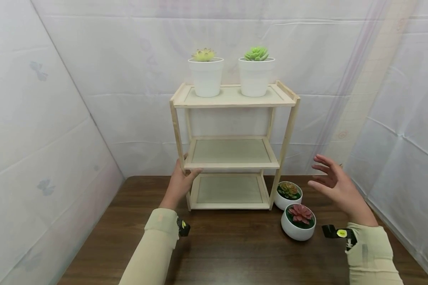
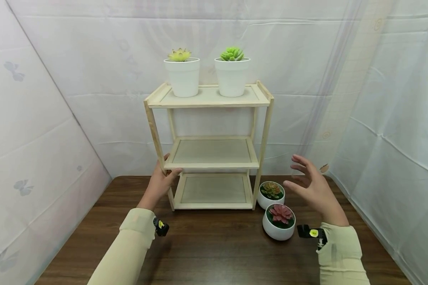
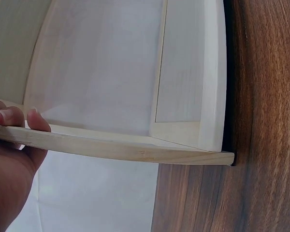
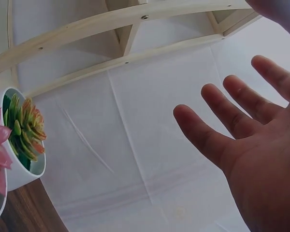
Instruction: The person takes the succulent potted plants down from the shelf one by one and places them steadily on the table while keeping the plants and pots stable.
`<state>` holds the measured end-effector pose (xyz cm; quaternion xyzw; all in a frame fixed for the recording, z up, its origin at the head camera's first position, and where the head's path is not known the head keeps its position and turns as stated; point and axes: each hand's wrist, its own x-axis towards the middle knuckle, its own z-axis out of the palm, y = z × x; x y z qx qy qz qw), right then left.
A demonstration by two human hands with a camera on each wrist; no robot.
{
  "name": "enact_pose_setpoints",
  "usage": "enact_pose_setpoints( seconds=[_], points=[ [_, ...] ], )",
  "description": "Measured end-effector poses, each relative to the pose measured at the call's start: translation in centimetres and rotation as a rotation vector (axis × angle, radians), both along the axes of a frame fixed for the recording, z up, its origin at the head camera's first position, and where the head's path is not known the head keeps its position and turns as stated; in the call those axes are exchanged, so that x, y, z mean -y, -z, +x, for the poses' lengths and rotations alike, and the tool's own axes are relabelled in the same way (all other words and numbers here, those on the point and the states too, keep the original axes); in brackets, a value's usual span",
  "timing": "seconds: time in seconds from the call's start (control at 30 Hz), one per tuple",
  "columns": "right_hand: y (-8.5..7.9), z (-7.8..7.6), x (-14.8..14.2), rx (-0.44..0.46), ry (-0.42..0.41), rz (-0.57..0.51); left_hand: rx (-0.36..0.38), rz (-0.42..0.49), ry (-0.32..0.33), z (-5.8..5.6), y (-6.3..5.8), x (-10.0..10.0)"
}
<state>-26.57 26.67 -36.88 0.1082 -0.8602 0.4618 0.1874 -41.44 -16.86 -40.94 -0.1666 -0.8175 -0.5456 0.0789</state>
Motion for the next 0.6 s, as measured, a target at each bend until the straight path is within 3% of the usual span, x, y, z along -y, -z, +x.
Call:
enact_pose_setpoints(
  seconds=[0.17,0.4,0.6],
  points=[
    [-0.7,-0.1,0.4,0.003,0.002,-0.019,-0.006,-0.003,-0.003,0.0,0.1,0.0],
    [-1.5,-0.7,0.6,-0.106,-0.068,-0.044,-0.002,0.001,-0.007,0.0,0.2,0.2],
    [-2.3,-0.9,0.9,-0.154,-0.069,-0.067,-0.009,0.0,-0.022,-0.2,0.3,0.2]
  ],
)
